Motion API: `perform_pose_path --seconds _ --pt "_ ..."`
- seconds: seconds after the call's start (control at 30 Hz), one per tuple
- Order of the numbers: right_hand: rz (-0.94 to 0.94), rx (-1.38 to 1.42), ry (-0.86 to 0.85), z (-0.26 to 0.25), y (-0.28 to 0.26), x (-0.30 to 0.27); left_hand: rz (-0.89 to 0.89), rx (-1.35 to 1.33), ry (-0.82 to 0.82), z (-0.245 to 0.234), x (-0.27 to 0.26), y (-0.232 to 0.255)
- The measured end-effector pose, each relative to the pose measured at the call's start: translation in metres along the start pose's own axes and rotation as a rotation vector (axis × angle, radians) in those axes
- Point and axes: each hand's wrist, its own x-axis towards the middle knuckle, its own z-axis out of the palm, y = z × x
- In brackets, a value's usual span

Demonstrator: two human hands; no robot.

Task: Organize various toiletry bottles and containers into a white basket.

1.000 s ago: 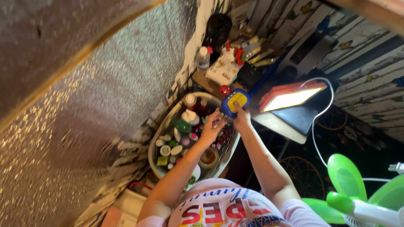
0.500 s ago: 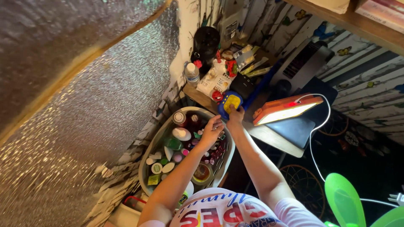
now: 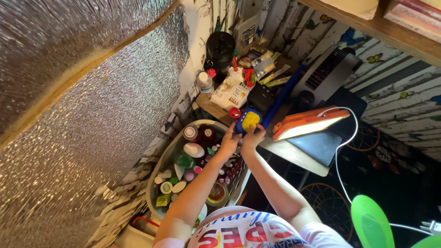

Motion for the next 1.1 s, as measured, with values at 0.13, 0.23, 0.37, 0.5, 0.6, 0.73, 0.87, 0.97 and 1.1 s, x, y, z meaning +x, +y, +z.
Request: perform_pose_path --seconds 0.13,0.23,0.37,0.5,0.6,0.73,0.87,0.97,1.1 --pt "-0.155 -0.292 0.104 -0.008 0.003 0.008 -0.073 0.073 -0.011 0.011 0.002 0.013" --pt "-0.013 -0.008 0.031 -0.008 -0.032 -0.002 0.026 -0.027 -0.017 0.011 0.022 -0.02" --pt "-0.002 -0.283 -0.064 -0.012 -0.052 -0.009 0.162 0.046 0.078 0.006 0.039 -0.07" --pt "-0.016 -0.294 -0.116 -0.022 -0.066 -0.02 0.005 0.102 0.113 0.011 0.006 -0.013" --pt "-0.225 -0.37 -0.085 -0.027 -0.057 -0.023 -0.286 0.001 0.142 0.022 -0.032 0.081" --pt "-0.399 -0.299 -0.244 -0.033 -0.087 -0.06 0.209 0.309 0.197 -0.002 -0.043 0.009" --pt "-0.422 -0.234 -0.494 -0.041 -0.133 -0.115 0.169 0.023 0.141 -0.034 -0.102 0.05" --pt "-0.283 -0.243 -0.637 -0.053 -0.152 -0.156 0.165 -0.08 0.169 -0.061 -0.15 0.057" --pt "-0.02 -0.128 -0.9 -0.073 -0.162 -0.212 0.158 -0.097 0.243 -0.101 -0.223 0.05"
